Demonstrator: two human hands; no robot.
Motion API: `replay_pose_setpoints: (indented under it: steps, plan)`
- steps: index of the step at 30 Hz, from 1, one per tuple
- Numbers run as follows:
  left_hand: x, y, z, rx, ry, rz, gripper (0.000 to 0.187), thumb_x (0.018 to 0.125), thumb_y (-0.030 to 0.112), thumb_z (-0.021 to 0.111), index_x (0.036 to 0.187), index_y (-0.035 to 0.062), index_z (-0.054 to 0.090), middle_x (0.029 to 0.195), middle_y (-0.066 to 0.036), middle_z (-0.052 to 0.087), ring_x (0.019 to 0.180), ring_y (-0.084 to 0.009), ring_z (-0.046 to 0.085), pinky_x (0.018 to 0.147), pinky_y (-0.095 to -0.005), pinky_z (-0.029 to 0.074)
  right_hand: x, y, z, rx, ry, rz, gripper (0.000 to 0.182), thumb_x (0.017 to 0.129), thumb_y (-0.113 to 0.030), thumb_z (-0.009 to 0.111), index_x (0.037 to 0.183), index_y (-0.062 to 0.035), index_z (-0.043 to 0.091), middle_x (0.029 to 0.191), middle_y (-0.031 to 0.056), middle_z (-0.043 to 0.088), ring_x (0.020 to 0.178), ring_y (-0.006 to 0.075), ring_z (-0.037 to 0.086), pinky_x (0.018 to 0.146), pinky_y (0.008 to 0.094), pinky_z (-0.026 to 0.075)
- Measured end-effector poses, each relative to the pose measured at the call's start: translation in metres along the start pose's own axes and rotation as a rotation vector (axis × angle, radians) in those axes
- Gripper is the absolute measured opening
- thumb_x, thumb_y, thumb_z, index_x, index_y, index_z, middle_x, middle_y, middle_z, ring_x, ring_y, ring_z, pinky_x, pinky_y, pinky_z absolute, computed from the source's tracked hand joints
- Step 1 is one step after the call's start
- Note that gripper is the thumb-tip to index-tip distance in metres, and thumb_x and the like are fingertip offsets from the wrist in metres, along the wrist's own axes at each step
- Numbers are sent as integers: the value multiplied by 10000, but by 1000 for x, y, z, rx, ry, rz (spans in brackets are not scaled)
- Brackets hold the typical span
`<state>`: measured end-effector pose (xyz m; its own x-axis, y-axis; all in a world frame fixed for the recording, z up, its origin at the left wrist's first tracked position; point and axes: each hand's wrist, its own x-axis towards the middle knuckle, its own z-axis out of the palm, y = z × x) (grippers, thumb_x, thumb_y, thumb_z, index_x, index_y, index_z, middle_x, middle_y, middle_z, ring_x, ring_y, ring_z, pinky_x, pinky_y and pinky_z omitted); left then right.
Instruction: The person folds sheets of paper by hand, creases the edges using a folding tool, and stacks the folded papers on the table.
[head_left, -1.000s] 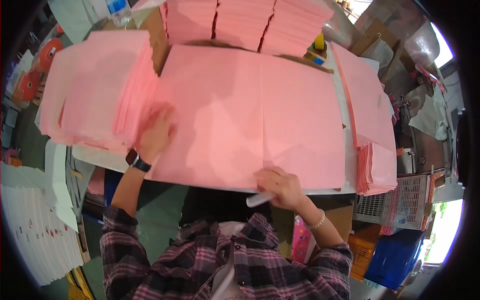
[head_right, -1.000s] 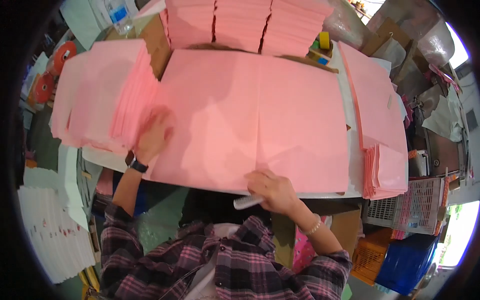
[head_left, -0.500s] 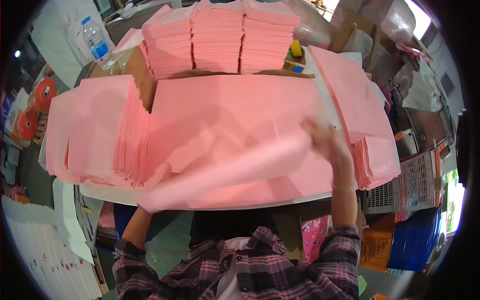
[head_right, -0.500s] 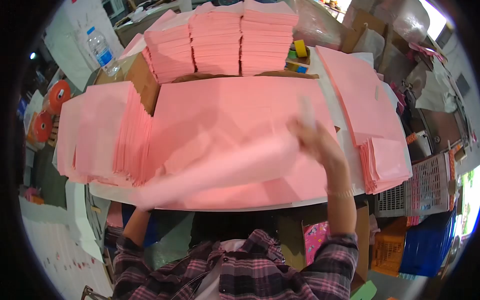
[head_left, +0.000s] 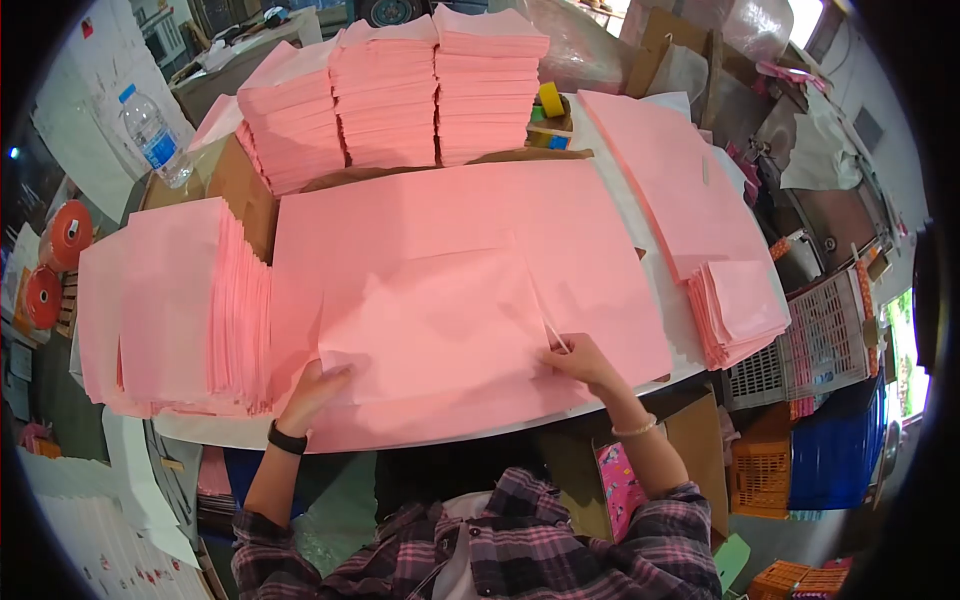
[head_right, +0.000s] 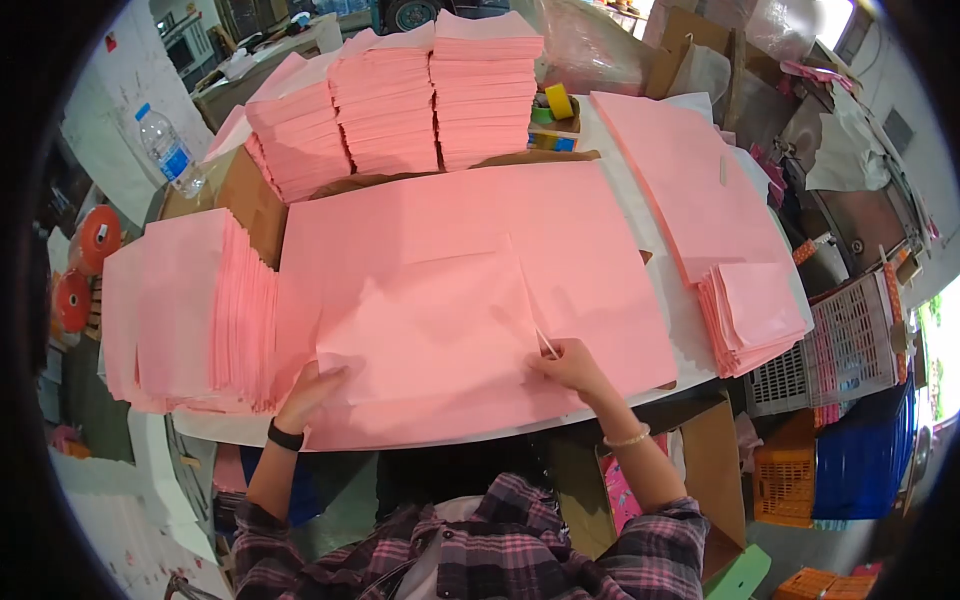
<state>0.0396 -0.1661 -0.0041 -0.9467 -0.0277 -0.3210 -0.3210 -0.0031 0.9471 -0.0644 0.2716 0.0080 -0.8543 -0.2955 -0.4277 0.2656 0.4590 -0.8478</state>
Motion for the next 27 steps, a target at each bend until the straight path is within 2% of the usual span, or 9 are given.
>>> replay_pose_setpoints:
  steps: [1, 3, 4, 6, 10, 14, 19, 22, 27]
  plan:
    - [2, 2, 1, 22, 8, -7, 313, 948, 123, 605, 1220, -32, 594, 1102, -38, 659, 994, -120, 619, 863, -273, 504, -3, 0, 3, 0, 2, 2, 325, 862, -324, 725, 913, -6, 681, 713, 0, 627, 616, 69, 551, 527, 239, 394]
    - [6, -2, -1, 44, 15, -14, 289, 951, 122, 601, 1201, -24, 611, 1070, -25, 662, 963, -110, 620, 843, -267, 507, -4, -4, 12, 52, 137, 5, 245, 848, -221, 742, 866, 16, 684, 685, 1, 617, 597, 67, 538, 531, 238, 413]
    - [10, -5, -2, 105, 56, 76, 267, 941, 131, 614, 1155, -28, 620, 1024, -29, 664, 925, -109, 618, 809, -270, 506, -4, -5, 15, 80, 204, 5, 207, 841, -170, 751, 843, 27, 686, 671, 2, 612, 588, 65, 531, 532, 237, 422]
    - [16, -12, -3, 226, 138, 254, 233, 921, 150, 639, 1064, -35, 639, 931, -39, 669, 850, -109, 615, 743, -276, 504, -1, -6, 16, 96, 215, -6, 215, 843, -177, 749, 844, 29, 687, 666, 0, 609, 583, 64, 528, 529, 236, 419]
    - [17, -15, 2, 354, 298, 259, 205, 919, 157, 639, 995, -33, 653, 876, -15, 654, 798, -77, 571, 697, -261, 478, 4, -10, 16, 127, 247, -24, 233, 847, -192, 746, 838, 34, 690, 652, -4, 601, 570, 62, 520, 517, 232, 410]
    - [17, -16, 1, 277, 293, 100, 192, 912, 154, 642, 980, -25, 657, 839, 0, 643, 756, -70, 547, 666, -262, 466, 6, -17, 16, 115, 266, 1, 238, 845, -195, 748, 809, 33, 691, 641, -6, 593, 559, 63, 512, 502, 234, 400]
    - [21, -19, -1, 225, 342, 114, 183, 901, 162, 656, 910, -21, 644, 783, -24, 635, 706, -74, 540, 634, -270, 461, 16, -20, 10, 73, 257, 25, 247, 836, -197, 758, 767, 27, 680, 613, -9, 573, 525, 64, 487, 469, 240, 374]
    - [27, -19, -17, 562, 325, 70, 212, 895, 182, 667, 823, -9, 609, 725, -43, 598, 666, -80, 528, 600, -273, 449, 23, -16, 8, 70, 237, 42, 248, 830, -195, 764, 755, 24, 675, 602, -11, 561, 513, 63, 472, 457, 243, 360]
    - [20, 4, -17, 663, 376, 107, 245, 881, 203, 683, 813, -4, 571, 692, -69, 593, 633, -135, 579, 581, -306, 465, 27, -14, 6, 79, 230, 62, 245, 819, -186, 774, 744, 22, 670, 592, -16, 538, 502, 60, 449, 446, 244, 336]
